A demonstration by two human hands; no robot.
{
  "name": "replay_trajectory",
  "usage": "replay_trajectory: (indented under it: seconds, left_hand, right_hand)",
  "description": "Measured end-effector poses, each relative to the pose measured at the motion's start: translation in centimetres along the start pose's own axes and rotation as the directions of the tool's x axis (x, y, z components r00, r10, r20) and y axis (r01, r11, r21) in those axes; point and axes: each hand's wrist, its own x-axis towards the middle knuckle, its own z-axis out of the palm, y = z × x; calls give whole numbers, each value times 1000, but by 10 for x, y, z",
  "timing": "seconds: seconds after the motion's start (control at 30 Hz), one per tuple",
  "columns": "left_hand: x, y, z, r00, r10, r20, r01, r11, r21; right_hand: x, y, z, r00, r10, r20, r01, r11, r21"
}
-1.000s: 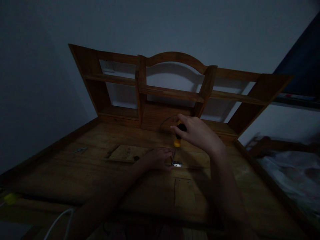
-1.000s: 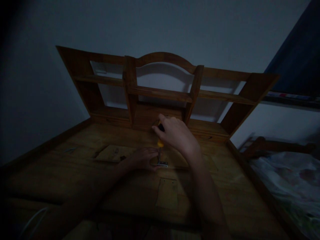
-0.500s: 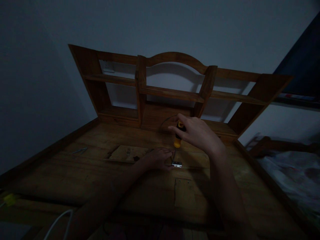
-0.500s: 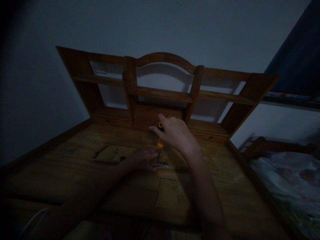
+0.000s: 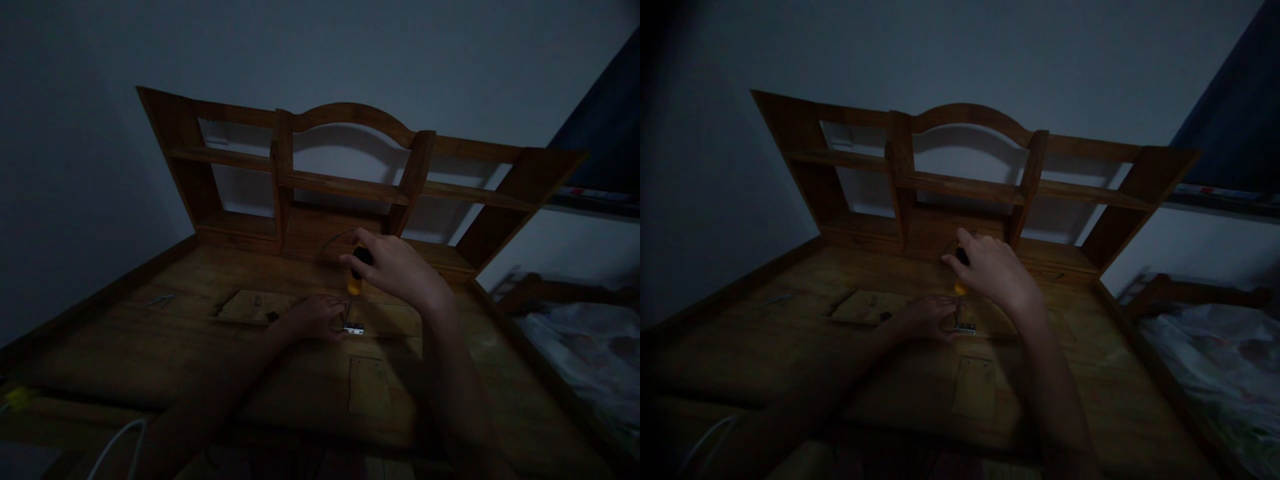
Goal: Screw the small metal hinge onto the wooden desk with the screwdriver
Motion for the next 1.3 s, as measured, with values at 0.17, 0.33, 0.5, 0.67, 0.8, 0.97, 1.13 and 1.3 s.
replay_trajectory:
  seconds: [0.17, 0.33, 0.5, 0.67, 0.8, 0.97, 1.13, 1.3]
  left_hand:
    - [0, 0, 0, 1000, -4, 15, 4, 1000, 12]
    - [0, 0, -1, 999, -21, 47, 20, 1000, 6]
    - [1, 0, -1, 999, -23, 47, 25, 999, -31]
    - [1, 1, -2, 998, -25, 53, 27, 999, -34]
    - [2, 3, -3, 999, -16, 33, 18, 998, -53]
    - [4, 2, -2, 998, -30, 63, 33, 998, -44]
    - [2, 2, 0, 999, -25, 43, 27, 999, -33]
    - [-2, -1, 0, 1000, -26, 13, 26, 1000, -13]
  right_hand:
    - [-1, 3, -2, 997, -66, 35, 63, 996, 65]
    - [-1, 5, -2, 997, -74, 38, 69, 989, 133]
    - [0, 2, -1, 997, -62, 36, 57, 991, 125]
    - [-1, -1, -3, 998, -50, 32, 47, 995, 88]
    - [-3, -5, -3, 999, -38, 13, 38, 999, -11]
    - [-2, -10, 1, 1000, -9, -28, 5, 990, -140]
    - [-1, -7, 2, 1000, 16, -27, -19, 990, -143]
    - [-2, 1, -3, 996, -71, 53, 65, 991, 117]
